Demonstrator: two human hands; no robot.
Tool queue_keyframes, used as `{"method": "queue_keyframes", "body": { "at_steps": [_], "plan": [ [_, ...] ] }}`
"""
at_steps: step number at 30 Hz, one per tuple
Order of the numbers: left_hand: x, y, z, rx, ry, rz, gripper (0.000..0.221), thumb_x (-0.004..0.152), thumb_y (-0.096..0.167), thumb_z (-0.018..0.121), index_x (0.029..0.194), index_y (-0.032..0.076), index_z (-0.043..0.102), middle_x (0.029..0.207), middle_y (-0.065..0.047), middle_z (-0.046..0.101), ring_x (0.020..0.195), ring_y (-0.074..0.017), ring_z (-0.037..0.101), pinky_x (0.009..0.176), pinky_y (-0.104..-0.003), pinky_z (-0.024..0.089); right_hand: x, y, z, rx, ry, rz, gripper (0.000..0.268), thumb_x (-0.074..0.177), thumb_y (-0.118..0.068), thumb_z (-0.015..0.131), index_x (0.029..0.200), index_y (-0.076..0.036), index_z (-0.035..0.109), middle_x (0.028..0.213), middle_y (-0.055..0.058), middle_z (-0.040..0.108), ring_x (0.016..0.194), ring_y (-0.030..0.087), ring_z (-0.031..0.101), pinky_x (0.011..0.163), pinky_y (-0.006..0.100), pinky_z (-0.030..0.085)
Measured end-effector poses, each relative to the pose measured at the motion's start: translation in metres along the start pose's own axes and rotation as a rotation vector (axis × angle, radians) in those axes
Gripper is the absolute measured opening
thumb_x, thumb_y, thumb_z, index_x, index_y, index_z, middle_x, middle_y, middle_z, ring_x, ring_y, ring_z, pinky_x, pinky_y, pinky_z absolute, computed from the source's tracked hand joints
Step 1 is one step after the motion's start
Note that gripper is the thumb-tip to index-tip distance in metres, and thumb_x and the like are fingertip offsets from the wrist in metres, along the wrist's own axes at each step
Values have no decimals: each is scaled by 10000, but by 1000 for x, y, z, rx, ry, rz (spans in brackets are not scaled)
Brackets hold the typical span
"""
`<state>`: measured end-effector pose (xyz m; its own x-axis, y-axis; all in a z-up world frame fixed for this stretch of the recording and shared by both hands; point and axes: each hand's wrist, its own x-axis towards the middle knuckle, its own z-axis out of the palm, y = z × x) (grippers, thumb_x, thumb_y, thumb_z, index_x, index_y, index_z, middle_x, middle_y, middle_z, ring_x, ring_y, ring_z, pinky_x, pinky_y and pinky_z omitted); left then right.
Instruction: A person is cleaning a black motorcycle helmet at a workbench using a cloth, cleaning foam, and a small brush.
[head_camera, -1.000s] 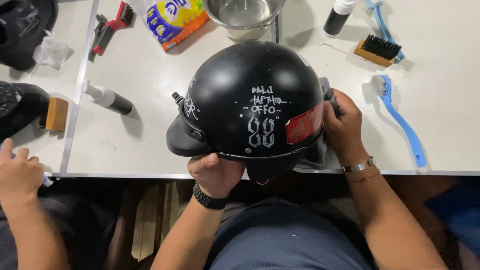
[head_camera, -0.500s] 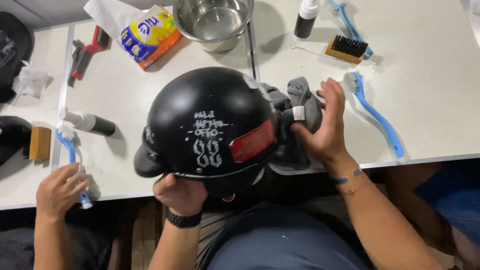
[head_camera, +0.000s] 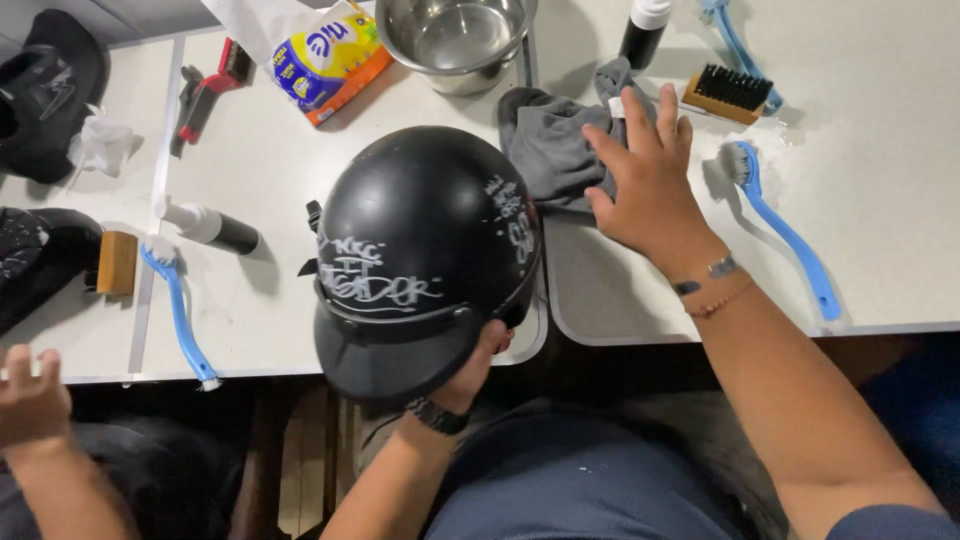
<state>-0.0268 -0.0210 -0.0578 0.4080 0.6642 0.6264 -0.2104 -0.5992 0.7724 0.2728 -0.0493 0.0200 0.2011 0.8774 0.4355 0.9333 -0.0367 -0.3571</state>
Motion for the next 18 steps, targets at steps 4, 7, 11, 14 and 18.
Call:
{"method": "queue_keyframes", "body": {
  "at_steps": [4, 7, 11, 14, 18],
  "plan": [
    [-3, 11, 3, 717, -42, 41, 692, 923, 450, 742, 1416, 0, 560, 1487, -230, 504, 1401, -377, 486, 1233, -492, 340, -46, -45, -10, 463, 205, 364, 304, 994, -204, 670, 1280, -102, 676, 816, 58, 730, 634, 214, 658, 600, 335, 550],
    [0, 16, 4, 483, -50, -96, 725, 870, 394, 773, 1426, -7, 536, 1455, -238, 528, 1359, -373, 514, 1190, -490, 377, -76, -68, 1, 1397, 5, 705, 511, 1017, -275, 496, 1501, -132, 416, 864, 155, 680, 678, 290, 727, 599, 362, 585],
    [3, 20, 5, 223, -68, -228, 769, 817, 338, 804, 1435, -13, 511, 1422, -246, 551, 1316, -369, 543, 1147, -488, 414, -86, -66, 2, 1765, 43, 635, 503, 1032, -230, 463, 1521, -113, 458, 1189, 225, 709, 1021, 307, 735, 848, 403, 564],
    [7, 19, 6, -37, -70, -330, 823, 763, 282, 836, 1445, -19, 487, 1389, -254, 575, 1274, -365, 571, 1103, -485, 451, -70, -60, -7, 1773, 85, 767, 544, 1032, -242, 444, 1556, -96, 443, 1253, 216, 682, 1065, 321, 699, 920, 424, 541],
    [7, 20, 6, -423, -71, -488, 917, 684, 198, 883, 1460, -29, 450, 1340, -266, 610, 1210, -359, 614, 1038, -482, 507, -67, -49, -1, 1750, 210, 1132, 538, 1018, -221, 569, 1535, -95, 489, 1172, 204, 721, 983, 316, 743, 864, 372, 591]
  ]
}}
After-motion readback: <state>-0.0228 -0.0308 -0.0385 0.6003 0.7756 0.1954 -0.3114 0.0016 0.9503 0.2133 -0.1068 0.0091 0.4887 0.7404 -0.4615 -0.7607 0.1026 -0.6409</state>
